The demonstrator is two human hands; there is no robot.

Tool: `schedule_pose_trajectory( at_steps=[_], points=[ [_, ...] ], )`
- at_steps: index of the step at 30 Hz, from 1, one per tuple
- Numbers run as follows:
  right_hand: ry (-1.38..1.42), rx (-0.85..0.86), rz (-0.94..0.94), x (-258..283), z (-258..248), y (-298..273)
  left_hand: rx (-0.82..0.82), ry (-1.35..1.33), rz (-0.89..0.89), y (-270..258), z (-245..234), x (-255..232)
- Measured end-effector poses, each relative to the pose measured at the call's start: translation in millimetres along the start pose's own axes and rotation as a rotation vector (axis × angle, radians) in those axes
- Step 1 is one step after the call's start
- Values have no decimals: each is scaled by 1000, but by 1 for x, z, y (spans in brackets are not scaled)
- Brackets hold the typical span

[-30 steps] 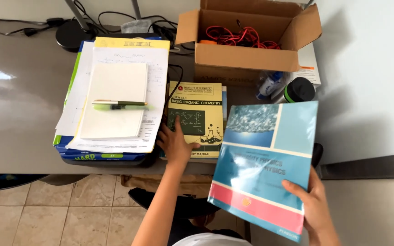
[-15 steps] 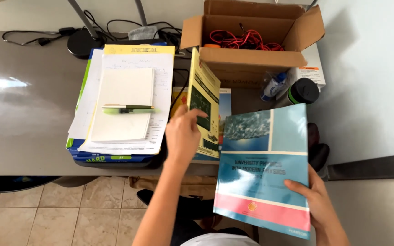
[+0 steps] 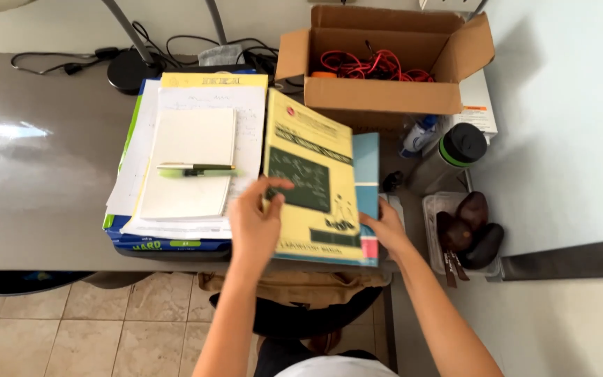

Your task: Organizing textbooks, notebooks, and papers on a desk while checking a bag and drawer.

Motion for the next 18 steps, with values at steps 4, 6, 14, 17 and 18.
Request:
schedule_pose_trajectory(
  at_steps=[4,6,14,17,18],
  points=[
    [129,91,75,-22,6,32,51,-136,-81,-11,37,41],
    [531,165,186,-50,4,45,51,-153,-29,-7,49,54],
    [424,76,110,14,17,-27,-87,613,418,-4,77,133],
    [256,-13,73,15,15,-20,-155,779,381,2,63,129],
    [226,-57,92,9,12,-16,-123,675,223,7,55,137]
  ],
)
Point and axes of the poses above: each hand's wrist, its own y-axis towards the middle knuckle, its own z-axis out of the palm, x = y × z, the point moved 9 cm from there along y, towards the middle knuckle, and after that the axes turned 5 degrees about z, right-handed, at the moved point
